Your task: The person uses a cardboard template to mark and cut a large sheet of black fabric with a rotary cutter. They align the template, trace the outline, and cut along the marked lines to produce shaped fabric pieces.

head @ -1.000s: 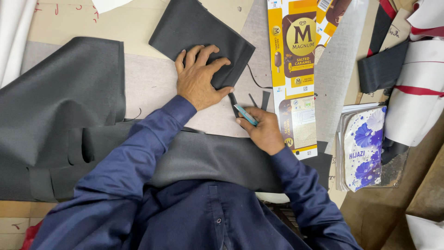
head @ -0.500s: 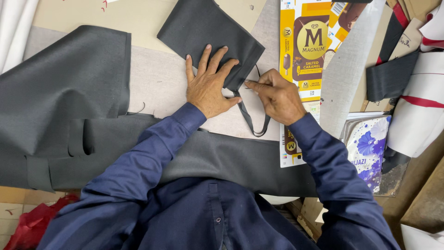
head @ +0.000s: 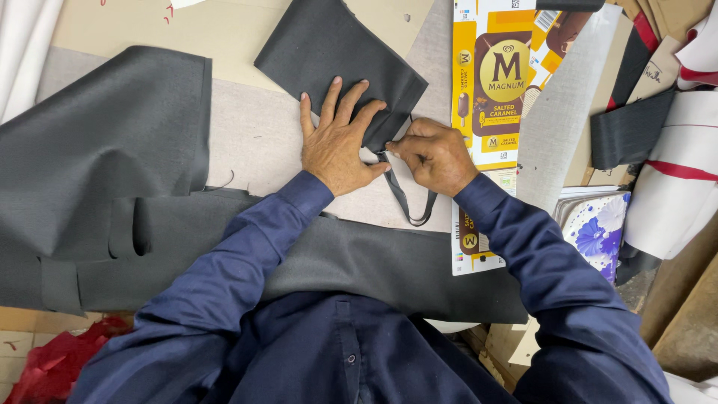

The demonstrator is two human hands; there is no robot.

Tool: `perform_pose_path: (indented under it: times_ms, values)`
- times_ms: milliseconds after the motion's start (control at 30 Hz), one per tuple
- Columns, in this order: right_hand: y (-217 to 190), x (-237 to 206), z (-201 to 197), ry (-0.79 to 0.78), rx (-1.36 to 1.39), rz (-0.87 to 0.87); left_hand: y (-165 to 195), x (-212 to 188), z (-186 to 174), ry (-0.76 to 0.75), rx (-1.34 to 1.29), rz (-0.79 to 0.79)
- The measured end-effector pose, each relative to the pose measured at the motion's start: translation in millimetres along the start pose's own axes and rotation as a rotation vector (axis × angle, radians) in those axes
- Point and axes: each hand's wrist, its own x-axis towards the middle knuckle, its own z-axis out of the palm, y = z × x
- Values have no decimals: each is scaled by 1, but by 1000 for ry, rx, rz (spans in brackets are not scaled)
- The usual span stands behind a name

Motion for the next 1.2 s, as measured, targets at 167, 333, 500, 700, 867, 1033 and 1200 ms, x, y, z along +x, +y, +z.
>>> perform_pose_path:
  times_ms: [167,333,500,700,867,1033,1200]
  values:
    - [0,2,0,14,114,71,0,2,0,-7,14,8]
    - [-7,12,6,-45,-144,-48,0,2,1,-17,18,-3]
    - [-13,14,5,-121,-265,-17,0,4,-1,-41,24,-14]
    - [-12,5,-12,-138,-308,102,4,1,-5,-58,23,-33]
    - [-52,-27,0,100,-351,296,-10,-12,-34,-27,-90,-36]
    - [-105,-96,39,239,-310,596,-34,18,-87,604,115,-129]
    - [-105,-131,49,476,-384,698,6,44,-118,173,-113,-242]
